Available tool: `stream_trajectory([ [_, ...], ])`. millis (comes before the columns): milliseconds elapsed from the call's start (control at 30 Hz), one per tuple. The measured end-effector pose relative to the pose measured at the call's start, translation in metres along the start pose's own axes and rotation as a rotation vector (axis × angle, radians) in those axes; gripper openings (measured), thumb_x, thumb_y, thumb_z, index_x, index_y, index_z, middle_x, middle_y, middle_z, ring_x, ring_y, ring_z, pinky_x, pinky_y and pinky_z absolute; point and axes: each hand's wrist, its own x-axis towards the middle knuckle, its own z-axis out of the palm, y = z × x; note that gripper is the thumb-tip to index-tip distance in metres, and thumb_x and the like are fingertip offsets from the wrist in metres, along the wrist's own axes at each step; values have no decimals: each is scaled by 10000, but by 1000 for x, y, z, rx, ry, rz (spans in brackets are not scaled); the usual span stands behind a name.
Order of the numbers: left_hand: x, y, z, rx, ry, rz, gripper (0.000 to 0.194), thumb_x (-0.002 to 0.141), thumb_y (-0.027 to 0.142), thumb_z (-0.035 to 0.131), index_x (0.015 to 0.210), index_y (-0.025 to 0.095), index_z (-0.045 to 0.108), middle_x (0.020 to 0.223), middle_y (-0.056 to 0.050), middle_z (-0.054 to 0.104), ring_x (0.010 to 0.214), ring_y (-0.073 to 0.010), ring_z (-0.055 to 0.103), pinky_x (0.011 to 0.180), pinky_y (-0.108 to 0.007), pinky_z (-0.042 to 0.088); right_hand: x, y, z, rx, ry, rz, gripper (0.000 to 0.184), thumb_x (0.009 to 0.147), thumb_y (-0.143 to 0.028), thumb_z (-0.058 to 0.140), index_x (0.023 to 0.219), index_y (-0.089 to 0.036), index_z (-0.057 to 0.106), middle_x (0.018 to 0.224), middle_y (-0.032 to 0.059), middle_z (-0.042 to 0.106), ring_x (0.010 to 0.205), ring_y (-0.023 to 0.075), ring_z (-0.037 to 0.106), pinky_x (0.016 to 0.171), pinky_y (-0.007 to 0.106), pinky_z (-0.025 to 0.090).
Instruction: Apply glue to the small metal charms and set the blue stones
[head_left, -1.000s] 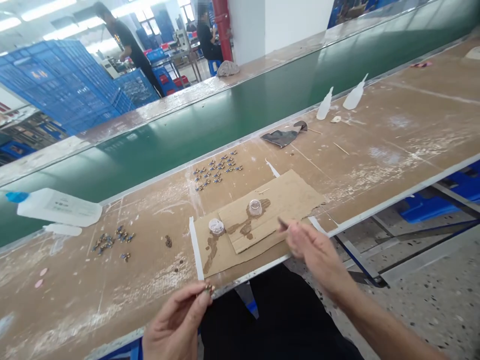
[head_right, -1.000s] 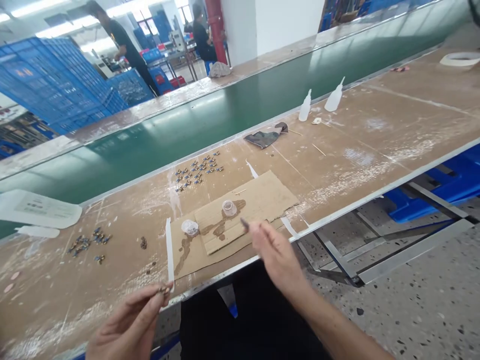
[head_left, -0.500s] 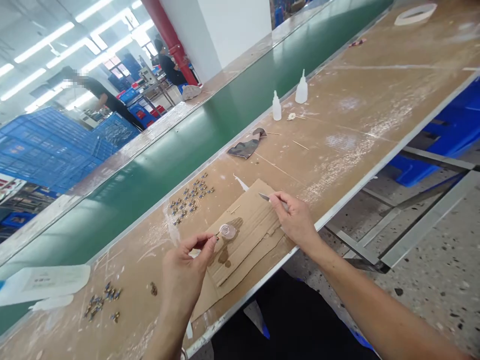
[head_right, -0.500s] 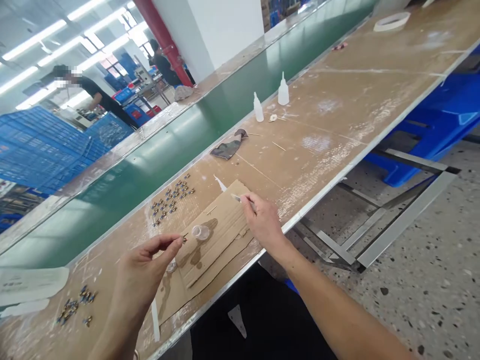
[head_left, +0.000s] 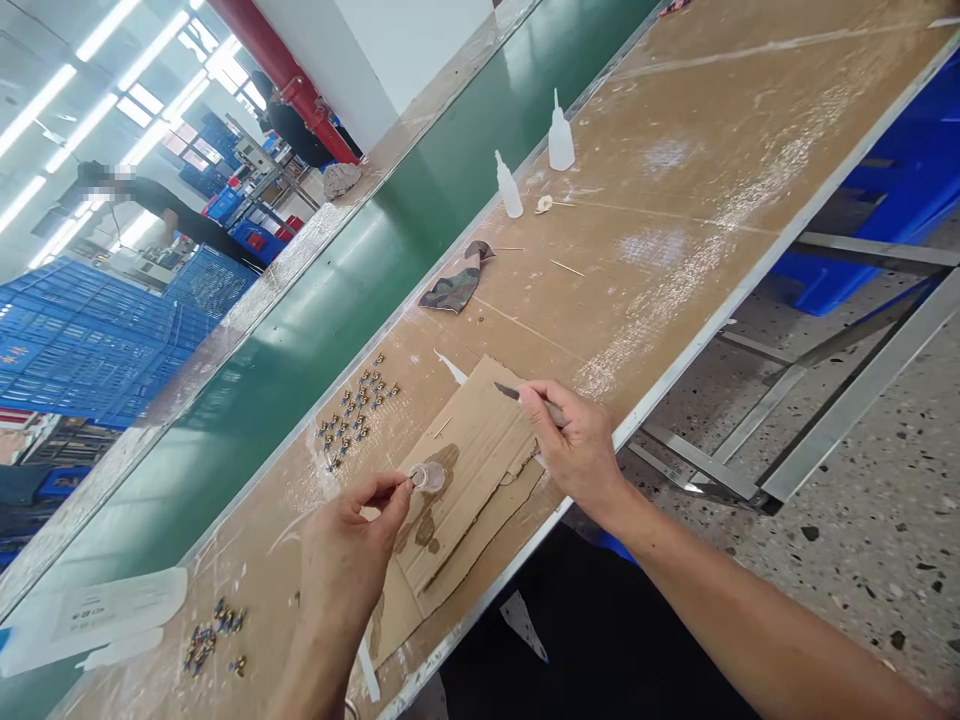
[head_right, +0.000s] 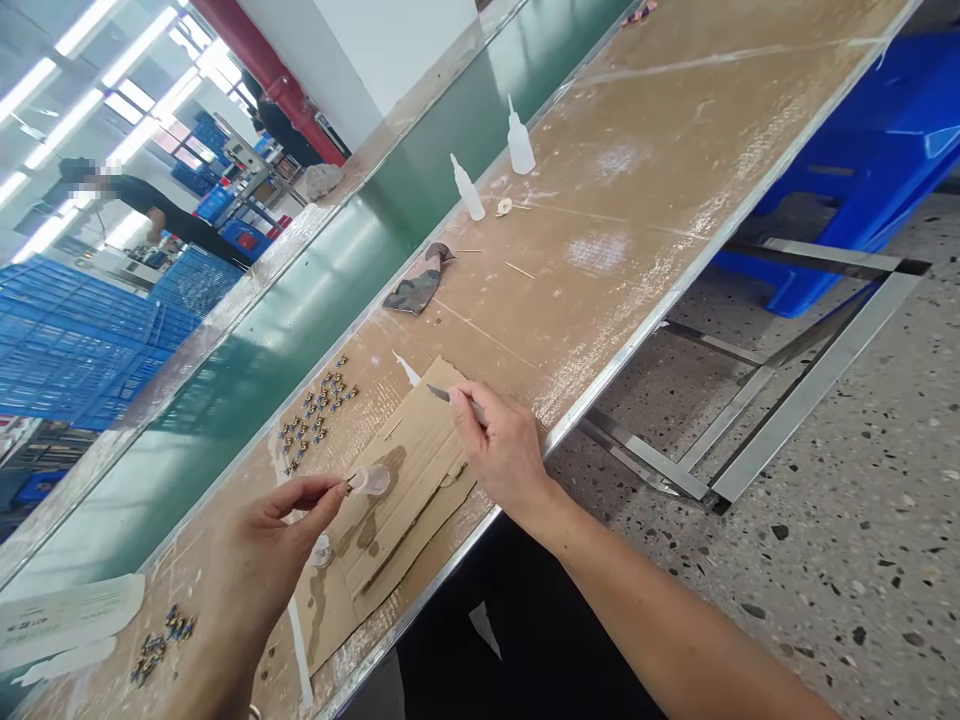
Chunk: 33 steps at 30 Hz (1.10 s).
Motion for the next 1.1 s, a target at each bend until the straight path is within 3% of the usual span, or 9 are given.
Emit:
stream_trajectory([
  [700,10,4,7,38,-37,-43,262,587,496,601,641,271,725,607,20,669,605,-190,602,611,-304,411,0,2,0,56,72,-34,245,938,-323,427,845,-168,593,637,-30,521,558,54,441,556,188,334],
  [833,6,3,2,17,6,-61,252,584,501,633,639,274,729,619,23,682,595,-185,603,611,-310,421,1,3,-1,44,75,-37,247,938,-331,426,844,-172,590,643,-29,532,579,57,464,569,184,348],
  [967,-8,-5,-10,-185,83,-88,265,561,499,727,685,266,746,685,10,719,689,-193,644,663,-297,469,1,3,-2,22,84,-34,250,933,-339,429,837,-174,592,645,-29,541,586,61,480,580,184,364],
  [1100,-32,-27,-20,-518,128,-237,307,472,446,826,662,218,748,604,1,684,641,-147,628,633,-227,504,-1,2,-2,2,80,-9,268,925,-369,441,839,-180,610,657,-27,556,583,66,489,566,191,368],
])
